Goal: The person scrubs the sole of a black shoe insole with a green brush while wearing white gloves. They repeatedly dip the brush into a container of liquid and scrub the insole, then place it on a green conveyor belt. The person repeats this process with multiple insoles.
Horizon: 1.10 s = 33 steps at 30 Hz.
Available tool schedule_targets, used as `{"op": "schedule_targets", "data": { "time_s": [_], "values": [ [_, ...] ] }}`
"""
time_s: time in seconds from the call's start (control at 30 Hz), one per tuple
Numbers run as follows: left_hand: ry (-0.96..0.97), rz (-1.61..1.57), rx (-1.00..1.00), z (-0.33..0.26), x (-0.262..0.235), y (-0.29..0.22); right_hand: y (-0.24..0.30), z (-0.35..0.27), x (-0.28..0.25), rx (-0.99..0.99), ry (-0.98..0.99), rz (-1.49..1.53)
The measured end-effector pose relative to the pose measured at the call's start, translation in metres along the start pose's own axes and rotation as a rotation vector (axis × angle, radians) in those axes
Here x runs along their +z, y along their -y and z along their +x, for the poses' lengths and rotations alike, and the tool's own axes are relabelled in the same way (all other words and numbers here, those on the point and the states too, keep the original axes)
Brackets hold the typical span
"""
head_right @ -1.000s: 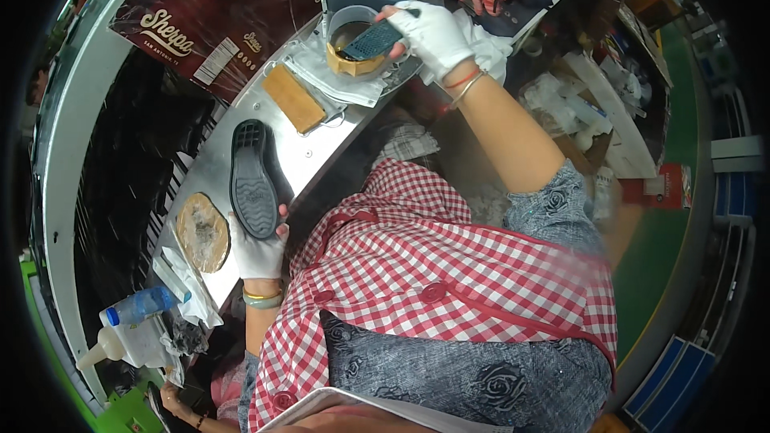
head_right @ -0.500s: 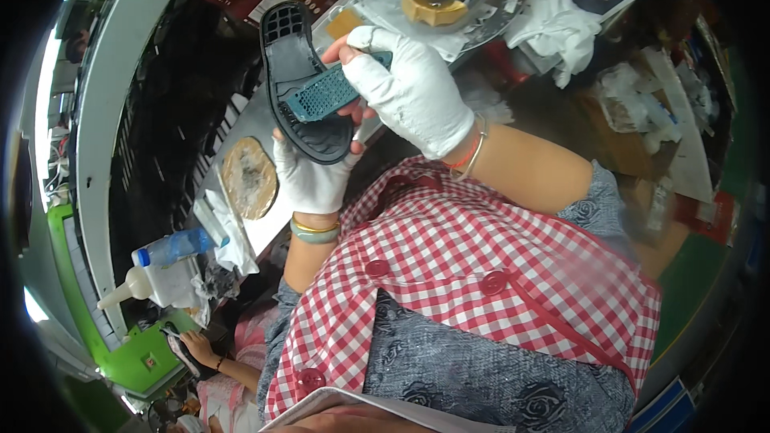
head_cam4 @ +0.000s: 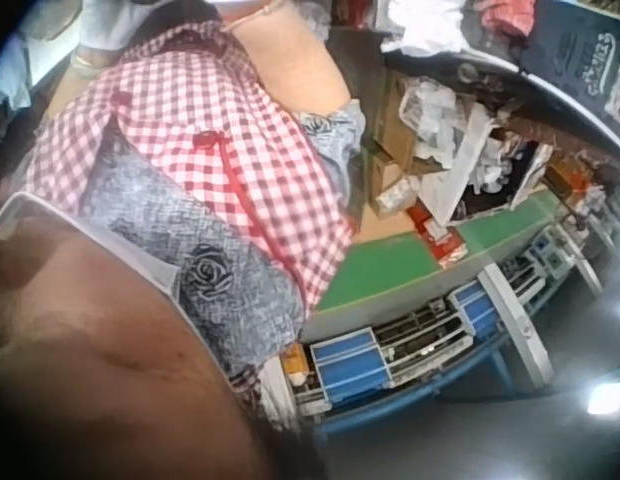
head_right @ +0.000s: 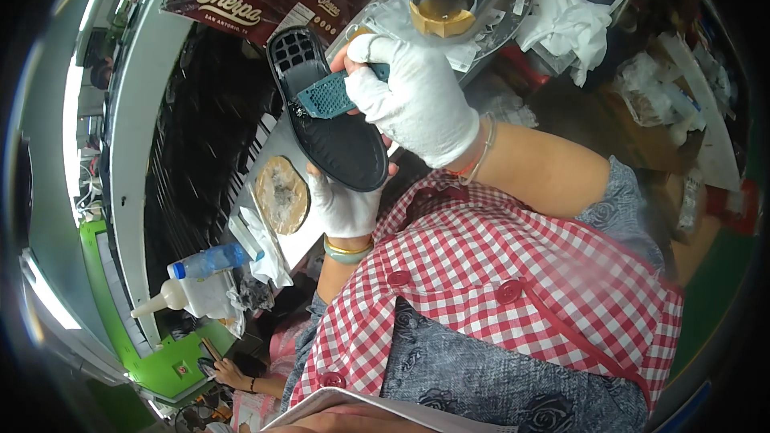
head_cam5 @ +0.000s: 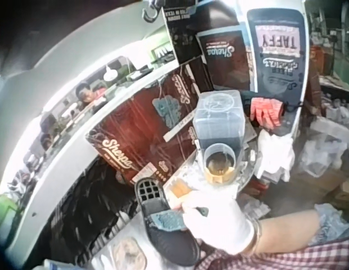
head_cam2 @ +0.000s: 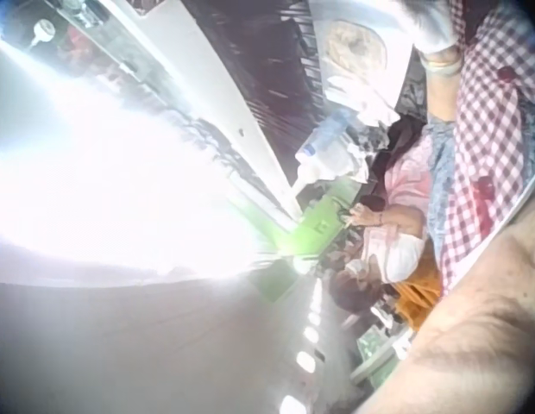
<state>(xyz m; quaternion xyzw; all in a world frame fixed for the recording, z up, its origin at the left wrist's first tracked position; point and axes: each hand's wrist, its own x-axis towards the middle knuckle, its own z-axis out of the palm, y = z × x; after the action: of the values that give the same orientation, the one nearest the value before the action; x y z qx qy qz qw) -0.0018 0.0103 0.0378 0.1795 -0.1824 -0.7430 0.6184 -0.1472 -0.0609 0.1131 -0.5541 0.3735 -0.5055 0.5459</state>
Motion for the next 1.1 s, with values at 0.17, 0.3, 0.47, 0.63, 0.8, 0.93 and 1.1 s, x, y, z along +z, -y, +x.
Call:
{"op": "schedule_targets", "data": {
  "time_s": [0.17, 0.3, 0.47, 0.63, 0.8, 0.93, 1.1],
  "values": [
    [-0.036, 0.125, -0.001, -0.006, -0.001, 0.001, 0.005, 0.011, -0.003, -0.090, -0.069, -0.025],
    [-0.007, 0.201, -0.004, -0.007, -0.007, 0.002, 0.000, 0.028, -0.006, -0.215, -0.091, -0.080],
    [-0.042, 0.164, -0.037, -0.011, -0.009, 0.004, 0.008, 0.026, -0.009, -0.086, -0.009, -0.086],
    [-0.019, 0.022, -0.055, -0.006, -0.013, 0.003, -0.003, 0.002, -0.005, 0.032, 0.035, -0.032],
    [-0.001, -0.108, -0.041, -0.003, -0.020, 0.003, -0.006, -0.007, 0.000, 0.177, 0.097, 0.019],
    [-0.056, -0.116, -0.030, -0.005, -0.023, 0.002, -0.011, -0.012, 0.002, 0.161, 0.125, -0.029],
    [-0.053, -0.124, -0.043, -0.002, -0.031, -0.002, -0.010, -0.020, 0.005, 0.231, 0.183, -0.046]
  ]
}}
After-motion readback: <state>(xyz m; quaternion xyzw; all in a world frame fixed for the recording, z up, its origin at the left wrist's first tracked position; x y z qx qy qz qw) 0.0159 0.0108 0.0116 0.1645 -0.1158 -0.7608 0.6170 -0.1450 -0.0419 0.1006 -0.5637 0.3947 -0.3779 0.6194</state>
